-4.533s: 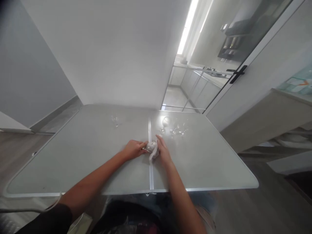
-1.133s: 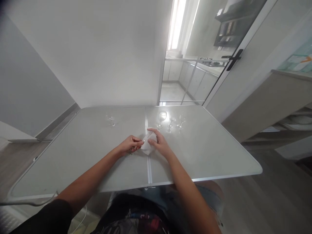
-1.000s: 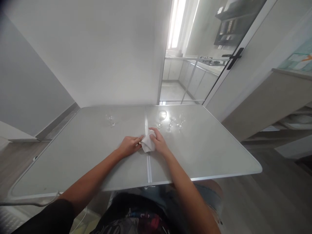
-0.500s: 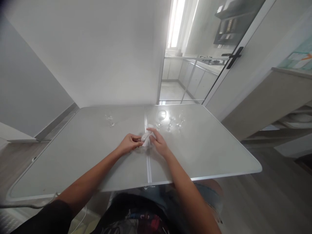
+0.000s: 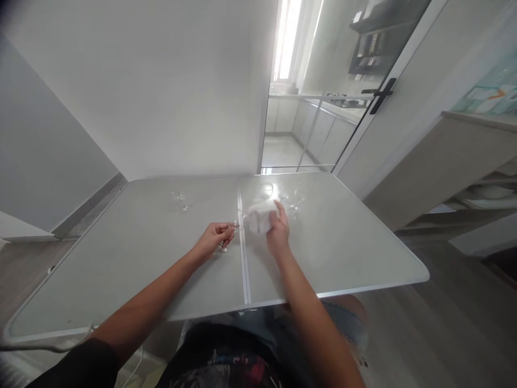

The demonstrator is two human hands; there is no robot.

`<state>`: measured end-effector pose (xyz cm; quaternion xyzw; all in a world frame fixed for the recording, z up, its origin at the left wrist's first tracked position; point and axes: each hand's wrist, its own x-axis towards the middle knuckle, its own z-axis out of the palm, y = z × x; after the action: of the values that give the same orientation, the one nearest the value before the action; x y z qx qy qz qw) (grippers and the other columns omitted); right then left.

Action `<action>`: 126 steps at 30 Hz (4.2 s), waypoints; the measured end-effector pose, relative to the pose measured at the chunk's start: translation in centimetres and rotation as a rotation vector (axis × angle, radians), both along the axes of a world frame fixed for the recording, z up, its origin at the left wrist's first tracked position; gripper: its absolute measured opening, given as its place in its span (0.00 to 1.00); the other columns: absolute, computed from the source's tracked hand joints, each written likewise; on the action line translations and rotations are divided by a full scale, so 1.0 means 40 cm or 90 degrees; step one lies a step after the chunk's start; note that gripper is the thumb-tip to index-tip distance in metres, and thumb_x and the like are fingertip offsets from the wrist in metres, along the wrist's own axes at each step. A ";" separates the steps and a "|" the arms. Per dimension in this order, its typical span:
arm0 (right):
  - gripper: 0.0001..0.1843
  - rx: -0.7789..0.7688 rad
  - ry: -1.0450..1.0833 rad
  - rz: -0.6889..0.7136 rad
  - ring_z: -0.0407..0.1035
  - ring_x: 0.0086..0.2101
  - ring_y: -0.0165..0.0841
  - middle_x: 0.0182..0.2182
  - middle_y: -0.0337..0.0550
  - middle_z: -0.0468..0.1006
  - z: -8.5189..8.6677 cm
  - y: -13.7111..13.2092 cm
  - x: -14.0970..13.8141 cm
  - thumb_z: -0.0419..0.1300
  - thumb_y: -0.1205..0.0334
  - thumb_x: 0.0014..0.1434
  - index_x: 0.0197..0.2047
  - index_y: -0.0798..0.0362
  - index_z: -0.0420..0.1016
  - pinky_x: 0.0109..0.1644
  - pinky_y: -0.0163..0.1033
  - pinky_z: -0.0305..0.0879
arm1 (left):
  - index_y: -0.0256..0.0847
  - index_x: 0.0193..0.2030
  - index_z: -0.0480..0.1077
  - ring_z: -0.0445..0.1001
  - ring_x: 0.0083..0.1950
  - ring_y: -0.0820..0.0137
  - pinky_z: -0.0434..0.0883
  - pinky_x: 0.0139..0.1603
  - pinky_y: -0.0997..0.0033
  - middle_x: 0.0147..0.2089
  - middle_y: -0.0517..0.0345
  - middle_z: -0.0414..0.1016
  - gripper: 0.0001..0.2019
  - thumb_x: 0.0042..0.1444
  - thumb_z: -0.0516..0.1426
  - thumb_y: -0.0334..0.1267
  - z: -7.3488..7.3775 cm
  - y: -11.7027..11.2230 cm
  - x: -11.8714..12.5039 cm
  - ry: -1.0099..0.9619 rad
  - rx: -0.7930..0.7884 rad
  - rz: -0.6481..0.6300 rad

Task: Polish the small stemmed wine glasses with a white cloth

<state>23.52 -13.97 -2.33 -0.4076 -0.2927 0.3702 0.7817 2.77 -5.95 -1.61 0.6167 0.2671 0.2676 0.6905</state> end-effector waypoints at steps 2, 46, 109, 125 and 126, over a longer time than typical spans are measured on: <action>0.27 -0.004 0.056 -0.080 0.72 0.43 0.34 0.45 0.42 0.78 -0.014 0.015 0.016 0.67 0.48 0.59 0.58 0.49 0.71 0.47 0.38 0.68 | 0.35 0.56 0.74 0.68 0.28 0.76 0.64 0.31 0.75 0.32 0.58 0.73 0.28 0.55 0.66 0.53 -0.011 -0.010 0.015 -0.074 0.020 0.054; 0.16 -0.037 0.050 0.328 0.73 0.37 0.36 0.39 0.42 0.79 0.074 0.062 -0.042 0.59 0.50 0.63 0.46 0.51 0.78 0.41 0.40 0.70 | 0.41 0.28 0.73 0.69 0.26 0.71 0.64 0.32 0.71 0.24 0.56 0.73 0.17 0.66 0.53 0.45 -0.023 -0.039 -0.006 0.150 0.540 0.127; 0.15 0.029 0.222 0.094 0.72 0.36 0.33 0.38 0.40 0.77 0.099 0.075 -0.144 0.62 0.49 0.60 0.45 0.50 0.76 0.38 0.36 0.69 | 0.37 0.32 0.74 0.70 0.24 0.73 0.72 0.25 0.72 0.26 0.58 0.72 0.19 0.61 0.59 0.53 -0.036 -0.051 0.020 -0.029 0.119 0.159; 0.33 -0.023 -0.123 0.288 0.70 0.53 0.38 0.52 0.43 0.78 -0.002 0.047 -0.186 0.67 0.47 0.58 0.63 0.48 0.69 0.61 0.44 0.62 | 0.38 0.17 0.56 0.54 0.24 0.79 0.55 0.26 0.77 0.19 0.66 0.56 0.26 0.45 0.70 0.45 -0.042 0.011 0.002 -0.018 0.005 0.358; 0.32 -0.033 -0.115 0.277 0.70 0.52 0.39 0.51 0.44 0.78 -0.005 0.049 -0.188 0.69 0.48 0.57 0.61 0.48 0.70 0.61 0.44 0.62 | 0.39 0.17 0.54 0.52 0.24 0.80 0.53 0.25 0.77 0.19 0.68 0.54 0.27 0.44 0.70 0.45 -0.044 0.012 0.002 -0.012 0.008 0.366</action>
<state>16.02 -12.02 -2.53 -0.3863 -0.4330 0.4994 0.6433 2.83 -5.46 -3.37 0.5175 0.4225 0.4600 0.5848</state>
